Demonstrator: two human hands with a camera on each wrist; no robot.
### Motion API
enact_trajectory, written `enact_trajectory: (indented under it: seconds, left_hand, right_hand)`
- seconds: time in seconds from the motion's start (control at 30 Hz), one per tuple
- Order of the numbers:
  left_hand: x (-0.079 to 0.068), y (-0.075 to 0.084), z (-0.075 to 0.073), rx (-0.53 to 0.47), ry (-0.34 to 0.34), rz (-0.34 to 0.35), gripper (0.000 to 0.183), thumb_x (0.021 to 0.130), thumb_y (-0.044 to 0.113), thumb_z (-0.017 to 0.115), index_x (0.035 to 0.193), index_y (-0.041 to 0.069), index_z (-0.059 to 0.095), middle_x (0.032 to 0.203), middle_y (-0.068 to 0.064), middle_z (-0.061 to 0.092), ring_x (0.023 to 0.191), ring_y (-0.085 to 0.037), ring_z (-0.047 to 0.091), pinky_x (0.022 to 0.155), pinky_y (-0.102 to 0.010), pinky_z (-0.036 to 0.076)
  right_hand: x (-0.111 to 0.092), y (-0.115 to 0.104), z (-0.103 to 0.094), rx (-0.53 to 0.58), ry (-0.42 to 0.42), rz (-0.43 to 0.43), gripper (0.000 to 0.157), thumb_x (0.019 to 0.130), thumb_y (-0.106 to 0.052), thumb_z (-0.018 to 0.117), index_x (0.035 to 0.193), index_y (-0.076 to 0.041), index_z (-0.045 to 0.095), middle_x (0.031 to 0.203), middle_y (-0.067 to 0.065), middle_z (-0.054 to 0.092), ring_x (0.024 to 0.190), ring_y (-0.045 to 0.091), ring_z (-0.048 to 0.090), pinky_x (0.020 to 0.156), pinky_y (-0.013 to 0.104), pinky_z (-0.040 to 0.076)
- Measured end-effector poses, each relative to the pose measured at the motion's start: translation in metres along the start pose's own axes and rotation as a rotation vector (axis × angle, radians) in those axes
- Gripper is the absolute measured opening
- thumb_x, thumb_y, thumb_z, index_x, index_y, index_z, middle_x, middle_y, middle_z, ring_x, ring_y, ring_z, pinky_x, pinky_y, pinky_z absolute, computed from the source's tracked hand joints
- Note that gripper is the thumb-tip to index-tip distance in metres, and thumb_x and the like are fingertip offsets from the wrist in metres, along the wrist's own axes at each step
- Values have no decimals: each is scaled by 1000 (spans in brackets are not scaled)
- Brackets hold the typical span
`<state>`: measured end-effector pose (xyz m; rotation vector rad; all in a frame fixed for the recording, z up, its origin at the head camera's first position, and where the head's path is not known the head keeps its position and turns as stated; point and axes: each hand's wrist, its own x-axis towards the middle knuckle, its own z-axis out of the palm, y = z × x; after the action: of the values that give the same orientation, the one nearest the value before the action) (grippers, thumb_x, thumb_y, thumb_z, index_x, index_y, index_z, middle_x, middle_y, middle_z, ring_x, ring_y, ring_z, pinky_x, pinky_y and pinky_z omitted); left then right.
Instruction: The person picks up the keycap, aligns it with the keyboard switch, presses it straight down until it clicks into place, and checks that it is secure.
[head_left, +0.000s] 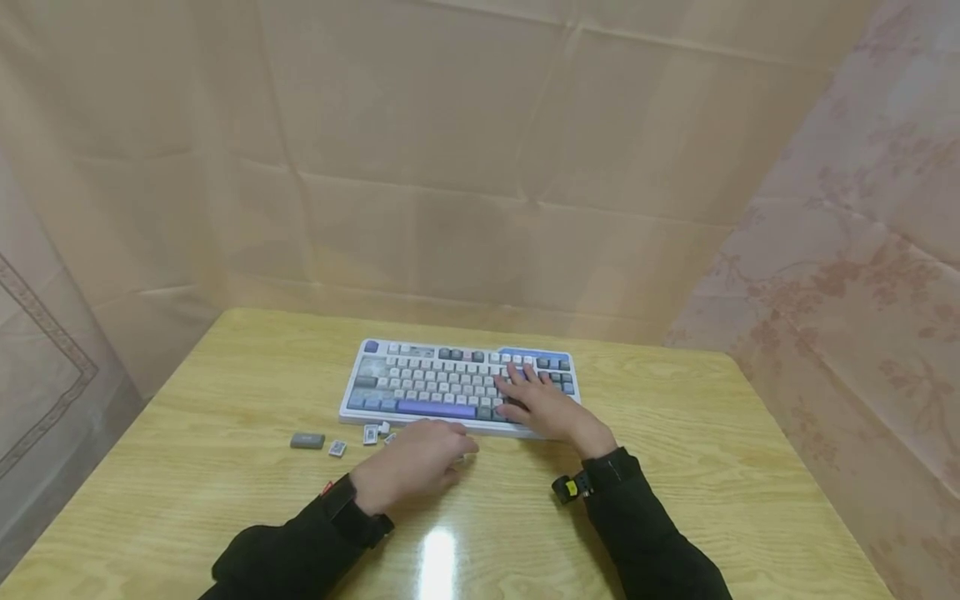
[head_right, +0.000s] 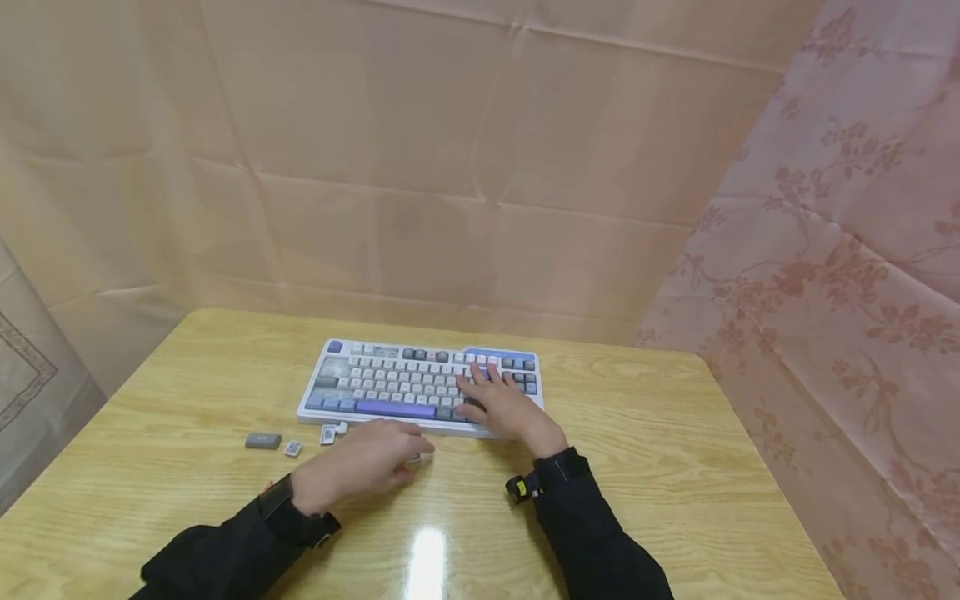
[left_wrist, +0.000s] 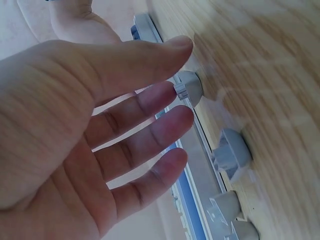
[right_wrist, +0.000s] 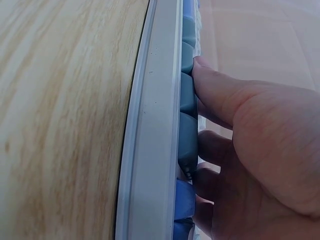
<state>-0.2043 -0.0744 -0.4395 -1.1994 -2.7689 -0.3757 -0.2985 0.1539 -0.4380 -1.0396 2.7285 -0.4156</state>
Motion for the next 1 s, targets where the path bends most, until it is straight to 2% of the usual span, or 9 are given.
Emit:
enact_trajectory:
  seconds: [0.1,0.2,0.43,0.67,0.83,1.0]
  left_hand:
    - [-2,-2,0,-22,14,-18,8,79,13,71,86,16,75,80,7,63,70,-5,55,64,-22,46]
    - [-3,-4,-2,-41,25,-32,7,80,10,70,81,16,75,77,7,64,70,-6,56,65,-23,47]
    - [-5,-8,-6,-109,-6,-61,8,79,7,72,78,15,71,77,8,64,72,-5,56,67,-23,48]
    - [-4,-15,-5,-197,-55,-90,7,78,12,74,78,17,70,74,11,62,67,-4,54,63,-22,47]
    - [-5,-18,-4,-193,-29,-74,6,82,9,69,82,15,71,76,10,65,67,-3,56,64,-22,48]
    - [-6,-21,-4,-171,-5,-57,8,82,7,68,79,14,71,73,9,64,65,-2,53,63,-23,48]
  right_hand:
    - [0,0,1,2,0,3,58,99,-41,43,147,-12,34,155,18,16,140,40,6,109,56,8]
    - [0,1,1,3,6,1,58,99,-41,43,147,-11,34,155,19,15,140,39,6,109,55,8]
    - [0,2,1,7,3,4,58,98,-42,44,147,-12,34,155,17,15,140,37,5,110,55,7]
    - [0,2,2,0,9,-3,58,99,-41,43,147,-11,34,155,18,15,140,38,6,110,55,8]
    - [-1,2,1,6,7,-2,58,99,-41,44,147,-11,35,155,18,16,140,38,7,109,55,8]
    - [-1,1,1,4,11,0,58,98,-42,44,147,-12,34,155,17,16,140,38,6,110,54,9]
